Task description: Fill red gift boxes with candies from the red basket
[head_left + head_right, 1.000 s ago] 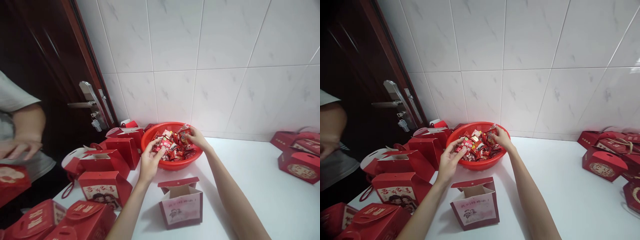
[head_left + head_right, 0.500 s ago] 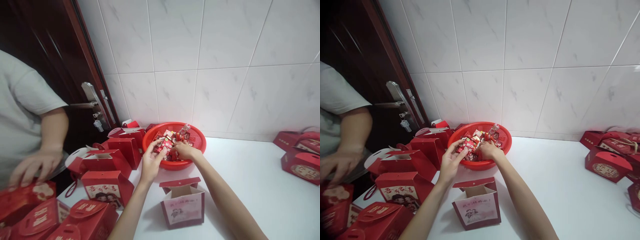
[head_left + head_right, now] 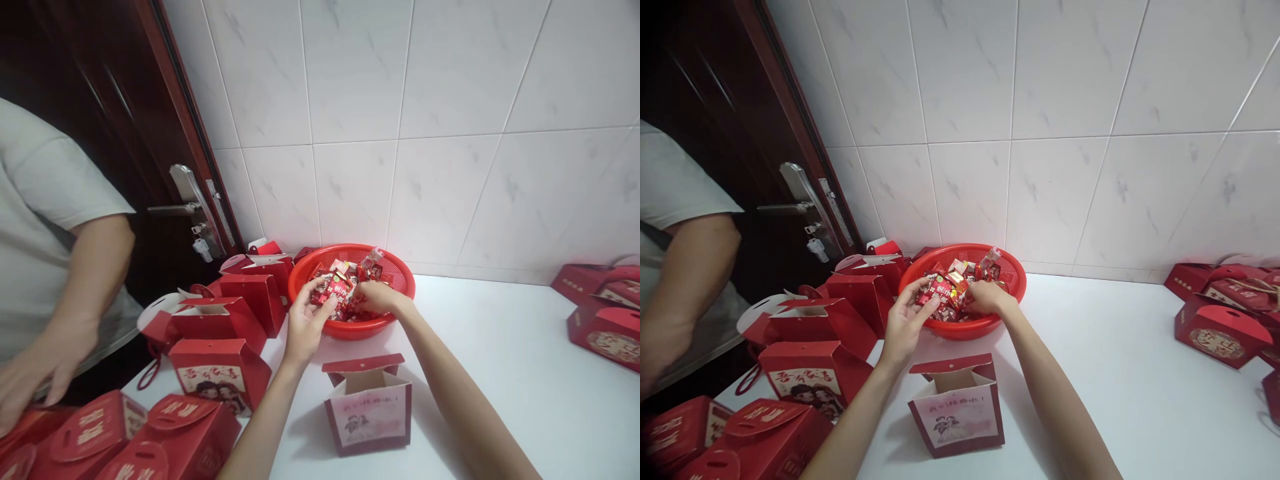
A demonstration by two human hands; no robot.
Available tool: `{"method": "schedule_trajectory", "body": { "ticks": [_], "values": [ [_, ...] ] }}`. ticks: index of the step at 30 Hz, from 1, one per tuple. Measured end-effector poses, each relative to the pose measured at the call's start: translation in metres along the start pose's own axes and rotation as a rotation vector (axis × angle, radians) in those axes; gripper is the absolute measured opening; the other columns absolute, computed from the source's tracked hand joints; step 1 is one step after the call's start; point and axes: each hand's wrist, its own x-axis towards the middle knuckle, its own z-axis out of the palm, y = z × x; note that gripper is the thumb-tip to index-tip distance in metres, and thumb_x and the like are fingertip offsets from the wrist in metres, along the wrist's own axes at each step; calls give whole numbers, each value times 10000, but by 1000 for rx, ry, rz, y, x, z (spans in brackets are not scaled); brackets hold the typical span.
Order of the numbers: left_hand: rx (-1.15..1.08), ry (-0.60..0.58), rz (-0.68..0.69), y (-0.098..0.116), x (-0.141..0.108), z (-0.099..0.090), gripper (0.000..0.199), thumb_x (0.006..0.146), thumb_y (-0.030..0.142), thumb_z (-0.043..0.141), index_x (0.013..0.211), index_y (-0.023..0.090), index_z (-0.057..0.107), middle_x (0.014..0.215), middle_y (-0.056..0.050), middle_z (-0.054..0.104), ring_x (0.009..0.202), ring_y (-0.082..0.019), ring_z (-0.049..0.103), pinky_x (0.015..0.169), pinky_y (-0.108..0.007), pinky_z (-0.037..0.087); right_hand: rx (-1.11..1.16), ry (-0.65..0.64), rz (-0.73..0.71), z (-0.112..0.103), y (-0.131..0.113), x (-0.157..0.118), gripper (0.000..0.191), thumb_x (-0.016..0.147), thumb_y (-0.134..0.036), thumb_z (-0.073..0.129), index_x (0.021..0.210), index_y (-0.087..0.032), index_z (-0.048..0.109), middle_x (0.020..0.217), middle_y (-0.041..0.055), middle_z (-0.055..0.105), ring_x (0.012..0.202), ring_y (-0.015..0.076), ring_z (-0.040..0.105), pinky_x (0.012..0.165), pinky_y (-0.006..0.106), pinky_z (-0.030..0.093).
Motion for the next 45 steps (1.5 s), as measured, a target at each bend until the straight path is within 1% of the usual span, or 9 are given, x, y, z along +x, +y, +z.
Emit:
{"method": "schedule_trajectory", "body": {
  "ticks": [4,8,16,24,32,36,39,42,45],
  "values": [
    [-1,6,1,2,-1,2,632,745,413,836,1309,238,611,1354,-117,660,1029,-241,730,902,-352,598,430,184,-164,-18,8,-15,324,957,-419,558,743,-180,599,758,23,633,726,163,598,674,277,459],
    [12,17,11,1,-1,3,662,748,428,832,1336,238,595,1389,-131,636,1057,-251,724,919,-363,597,1050,248,-278,-25,14,-25,382,841,-530,716,753,-171,617,755,1,609,736,147,588,671,271,483],
    [45,21,60,-2,-1,3,563,767,421,815,1252,233,600,1314,-115,660,1001,-218,727,885,-330,597,1309,231,-225,-25,8,-27,360,781,-472,788,972,-182,692,950,49,681,822,163,643,661,266,541],
    [95,15,97,0,-5,7,482,782,415,802,1207,242,651,1235,-83,705,897,-182,731,830,-296,597,1191,299,-308,-34,-14,-39,317,759,-433,813,866,-180,654,842,26,691,753,139,622,679,265,495],
    [70,46,75,-6,-3,7,487,752,473,819,1141,192,735,1226,-113,730,1072,-257,712,913,-341,577,1186,296,-285,-21,-32,-30,395,668,-409,872,812,-197,571,746,-13,669,723,144,629,699,280,478],
    [69,72,89,-7,-2,6,460,769,473,807,1119,181,737,1201,-109,739,1047,-241,714,900,-319,571,1138,350,-324,-18,-27,-25,319,764,-446,785,852,-191,614,827,15,678,784,155,639,746,293,504],
    [52,126,58,-6,-2,6,480,769,496,801,1113,168,729,1120,-101,757,949,-220,725,847,-306,579,981,444,-249,-18,-10,-14,218,903,-407,594,929,-192,613,980,58,697,885,161,655,808,302,524],
    [-18,189,43,-7,-2,6,490,784,510,787,1137,179,710,1095,-83,759,920,-202,718,833,-297,576,653,296,-116,-18,11,1,77,842,-220,562,865,-176,621,921,70,706,836,176,663,755,308,527],
    [-88,216,37,-9,-1,5,438,795,496,783,1114,207,704,1173,-67,738,1034,-199,697,915,-298,552,516,121,-128,-19,20,11,89,695,-92,629,728,-170,655,764,36,701,744,183,656,694,293,512]
  ]
}}
